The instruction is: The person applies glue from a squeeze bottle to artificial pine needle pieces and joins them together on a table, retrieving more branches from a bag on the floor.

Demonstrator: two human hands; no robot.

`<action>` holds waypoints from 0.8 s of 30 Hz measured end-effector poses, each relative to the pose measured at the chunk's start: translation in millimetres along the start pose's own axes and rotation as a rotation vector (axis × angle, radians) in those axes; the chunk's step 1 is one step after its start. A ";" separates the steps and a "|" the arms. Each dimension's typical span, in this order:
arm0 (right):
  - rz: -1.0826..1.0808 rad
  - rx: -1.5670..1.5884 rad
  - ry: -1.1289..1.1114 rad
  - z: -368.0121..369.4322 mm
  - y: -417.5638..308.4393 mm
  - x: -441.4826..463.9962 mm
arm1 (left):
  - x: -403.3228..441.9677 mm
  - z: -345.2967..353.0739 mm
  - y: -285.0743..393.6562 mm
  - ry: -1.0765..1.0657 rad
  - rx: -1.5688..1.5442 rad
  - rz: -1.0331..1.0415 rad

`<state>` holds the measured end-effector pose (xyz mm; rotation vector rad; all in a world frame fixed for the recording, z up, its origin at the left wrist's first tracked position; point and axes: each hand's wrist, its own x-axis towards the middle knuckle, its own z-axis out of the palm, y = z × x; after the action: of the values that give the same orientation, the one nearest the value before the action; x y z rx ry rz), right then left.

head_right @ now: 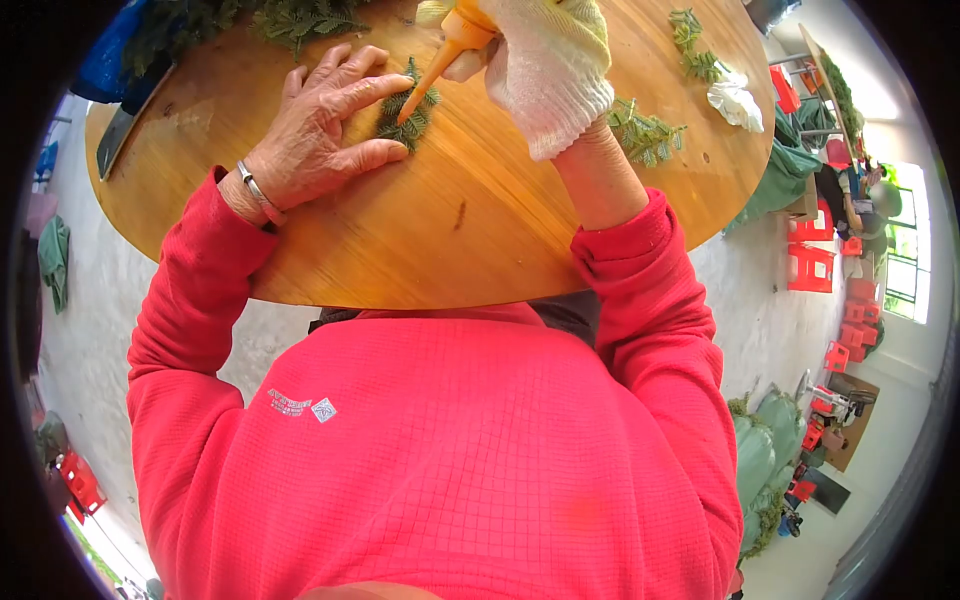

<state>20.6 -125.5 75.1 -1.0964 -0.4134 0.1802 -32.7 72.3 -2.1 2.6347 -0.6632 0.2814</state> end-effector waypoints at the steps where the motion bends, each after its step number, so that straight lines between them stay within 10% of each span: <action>1: 0.016 -0.016 0.013 0.6 -0.1 0.1 | -0.2 0.6 0.0 0.002 -0.004 -0.002; 24: 0.033 -0.032 0.027 -11.3 2.5 11.9 | 0.7 -0.5 3.5 0.022 -0.028 -0.001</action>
<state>36.2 -129.6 71.3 -1.1369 -0.3752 0.1887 -33.8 69.4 -0.3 2.6022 -0.6533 0.2981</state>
